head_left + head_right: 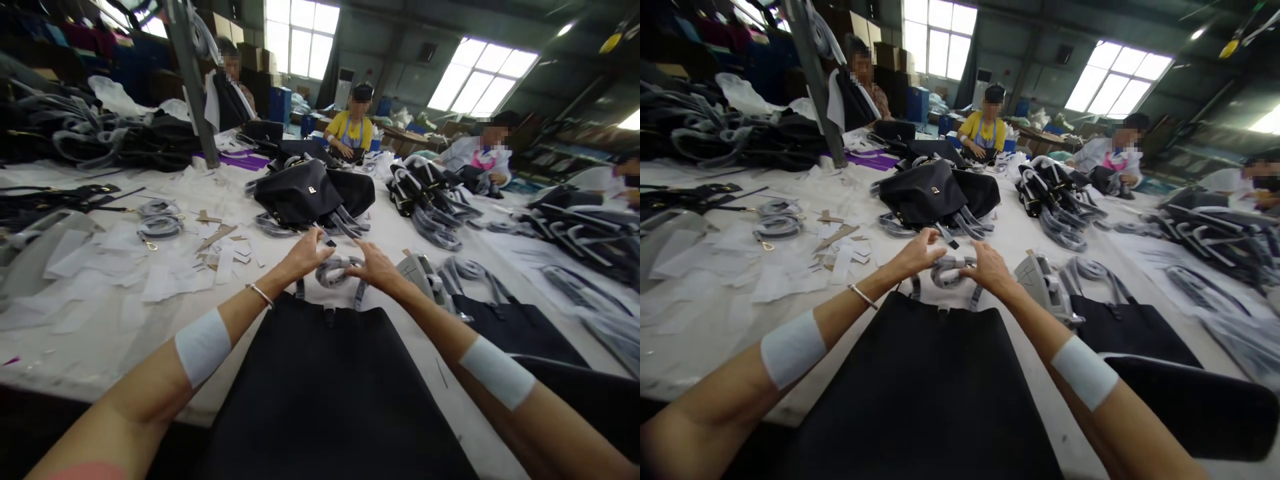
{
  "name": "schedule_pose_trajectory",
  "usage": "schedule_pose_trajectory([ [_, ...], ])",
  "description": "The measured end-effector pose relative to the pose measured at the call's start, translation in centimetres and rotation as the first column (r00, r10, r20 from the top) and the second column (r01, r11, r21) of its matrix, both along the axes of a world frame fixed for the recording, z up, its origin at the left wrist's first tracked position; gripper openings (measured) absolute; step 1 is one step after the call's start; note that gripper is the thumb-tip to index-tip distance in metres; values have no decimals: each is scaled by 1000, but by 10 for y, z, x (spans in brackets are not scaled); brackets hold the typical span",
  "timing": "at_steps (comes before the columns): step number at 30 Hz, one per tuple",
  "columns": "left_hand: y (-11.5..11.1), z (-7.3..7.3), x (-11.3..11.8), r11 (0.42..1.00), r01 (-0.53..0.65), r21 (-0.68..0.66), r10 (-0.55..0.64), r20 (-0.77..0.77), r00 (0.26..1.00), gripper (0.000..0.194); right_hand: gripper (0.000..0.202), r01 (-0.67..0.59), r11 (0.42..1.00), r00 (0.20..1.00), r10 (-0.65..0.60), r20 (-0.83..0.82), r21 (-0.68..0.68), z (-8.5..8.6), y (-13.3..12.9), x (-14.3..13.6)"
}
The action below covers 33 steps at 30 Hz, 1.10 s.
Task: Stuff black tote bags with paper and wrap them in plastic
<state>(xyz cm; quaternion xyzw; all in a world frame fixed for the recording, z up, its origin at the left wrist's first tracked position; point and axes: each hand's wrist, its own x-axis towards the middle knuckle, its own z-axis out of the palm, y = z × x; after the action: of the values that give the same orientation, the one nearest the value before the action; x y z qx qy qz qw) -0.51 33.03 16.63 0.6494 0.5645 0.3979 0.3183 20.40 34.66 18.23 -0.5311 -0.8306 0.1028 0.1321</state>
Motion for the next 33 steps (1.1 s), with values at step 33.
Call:
schedule_pose_trajectory([
  [33,-115,-56,-67,870,-128,-476,294,293,910,63,58,29,633,405,-715,-570,-773,-93,-105,80],
])
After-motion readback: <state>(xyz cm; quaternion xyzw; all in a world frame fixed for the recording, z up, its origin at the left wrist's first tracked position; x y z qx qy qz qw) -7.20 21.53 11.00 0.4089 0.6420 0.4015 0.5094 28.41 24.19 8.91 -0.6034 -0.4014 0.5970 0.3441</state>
